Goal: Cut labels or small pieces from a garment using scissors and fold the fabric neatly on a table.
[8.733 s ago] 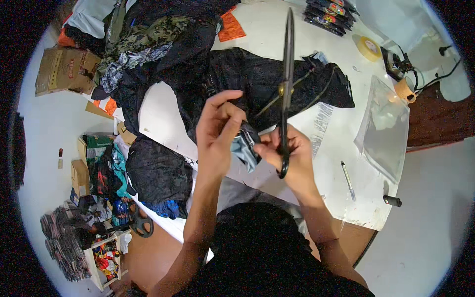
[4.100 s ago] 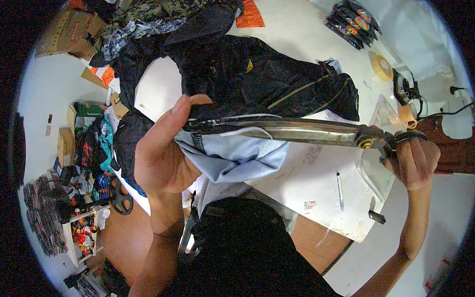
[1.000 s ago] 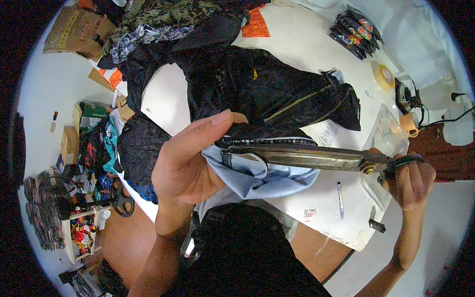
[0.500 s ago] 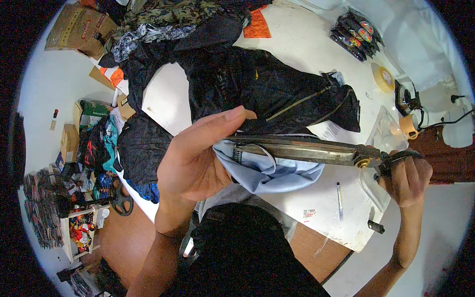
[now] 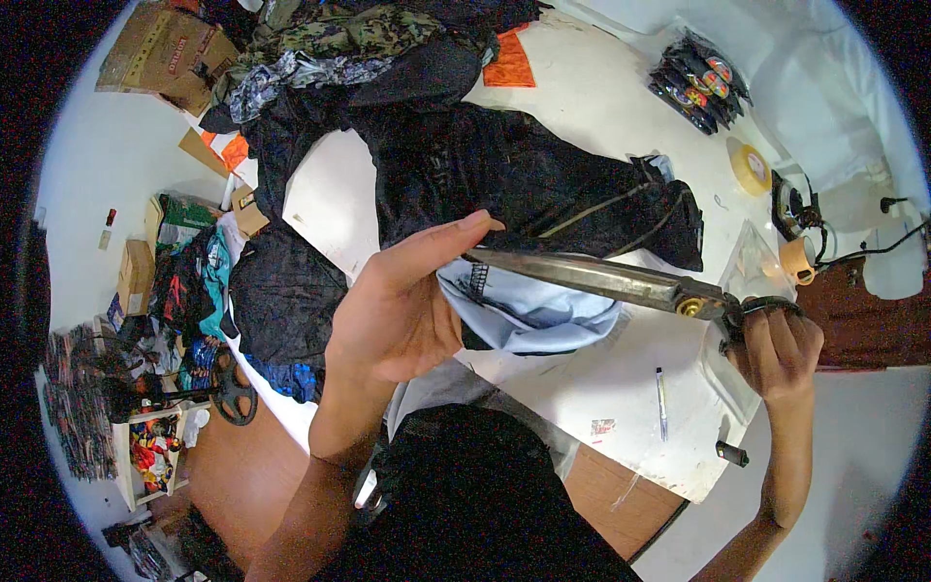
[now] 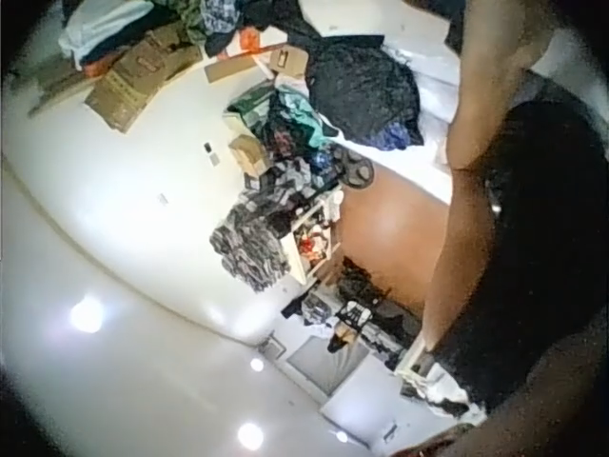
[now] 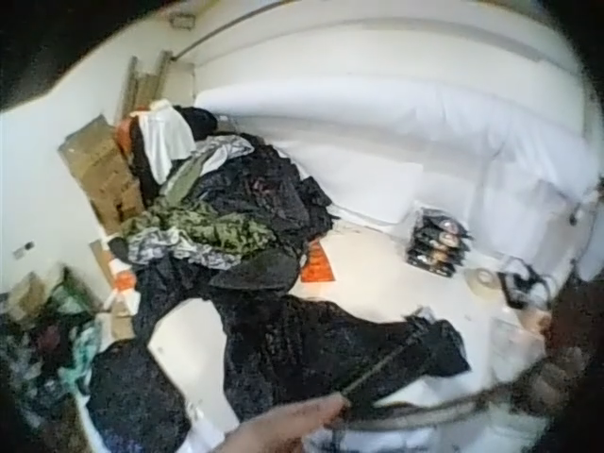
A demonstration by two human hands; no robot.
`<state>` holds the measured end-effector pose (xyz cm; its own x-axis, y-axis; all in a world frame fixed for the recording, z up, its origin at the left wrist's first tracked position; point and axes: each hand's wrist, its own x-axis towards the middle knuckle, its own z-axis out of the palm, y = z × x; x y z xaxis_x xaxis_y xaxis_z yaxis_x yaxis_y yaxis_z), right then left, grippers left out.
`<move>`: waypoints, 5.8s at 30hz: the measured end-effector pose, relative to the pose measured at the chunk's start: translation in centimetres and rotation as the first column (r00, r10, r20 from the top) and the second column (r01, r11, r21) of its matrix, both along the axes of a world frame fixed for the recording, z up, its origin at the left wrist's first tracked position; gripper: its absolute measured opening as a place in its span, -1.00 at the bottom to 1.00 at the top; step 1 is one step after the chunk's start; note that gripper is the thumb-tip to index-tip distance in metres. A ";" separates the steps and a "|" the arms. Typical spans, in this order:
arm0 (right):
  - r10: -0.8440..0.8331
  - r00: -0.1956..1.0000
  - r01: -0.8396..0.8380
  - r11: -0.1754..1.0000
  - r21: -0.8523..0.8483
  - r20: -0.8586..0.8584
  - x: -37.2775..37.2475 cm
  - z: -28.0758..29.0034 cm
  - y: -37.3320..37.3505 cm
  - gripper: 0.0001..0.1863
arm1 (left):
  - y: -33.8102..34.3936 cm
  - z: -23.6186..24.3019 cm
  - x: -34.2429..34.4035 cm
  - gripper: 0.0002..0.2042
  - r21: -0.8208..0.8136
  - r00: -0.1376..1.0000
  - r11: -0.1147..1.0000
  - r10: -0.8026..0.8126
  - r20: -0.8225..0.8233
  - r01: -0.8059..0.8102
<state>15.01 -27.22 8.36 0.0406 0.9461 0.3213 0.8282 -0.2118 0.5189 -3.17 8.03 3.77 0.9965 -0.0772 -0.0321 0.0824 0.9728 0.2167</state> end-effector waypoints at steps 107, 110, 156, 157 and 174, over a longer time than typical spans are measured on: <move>0.478 0.338 0.745 0.391 0.541 -0.811 -12.2 -7.8 11.7 -0.44 | -7.3 -0.5 0.9 -0.90 0.720 0.761 0.455 0.630 0.155 -0.524; 0.236 0.567 0.591 0.551 0.589 -0.789 -11.1 -8.5 9.1 -0.36 | -6.1 -0.4 1.2 -0.87 0.621 0.837 0.606 0.525 0.158 -0.497; 0.493 0.239 0.815 0.367 0.449 -0.837 -12.5 -6.5 8.9 -0.44 | -7.6 0.5 0.8 -0.93 0.725 0.793 0.414 0.530 0.299 -0.550; 0.550 0.195 0.792 0.400 0.461 -0.812 -12.3 -6.5 9.3 -0.47 | -7.9 0.4 0.3 -0.91 0.786 0.821 0.380 0.505 0.266 -0.488; 0.691 -0.493 0.729 0.660 0.184 -0.529 -12.4 -15.0 14.6 -0.63 | -6.8 -8.7 -3.9 -0.93 0.802 0.952 0.582 0.299 -0.061 -0.132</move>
<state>2.56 -12.66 -6.69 0.8222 0.5577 -0.1137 -0.3152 0.2797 -0.9069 -7.06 1.20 -4.96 0.9502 0.2776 -0.1415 0.0097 0.4274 0.9040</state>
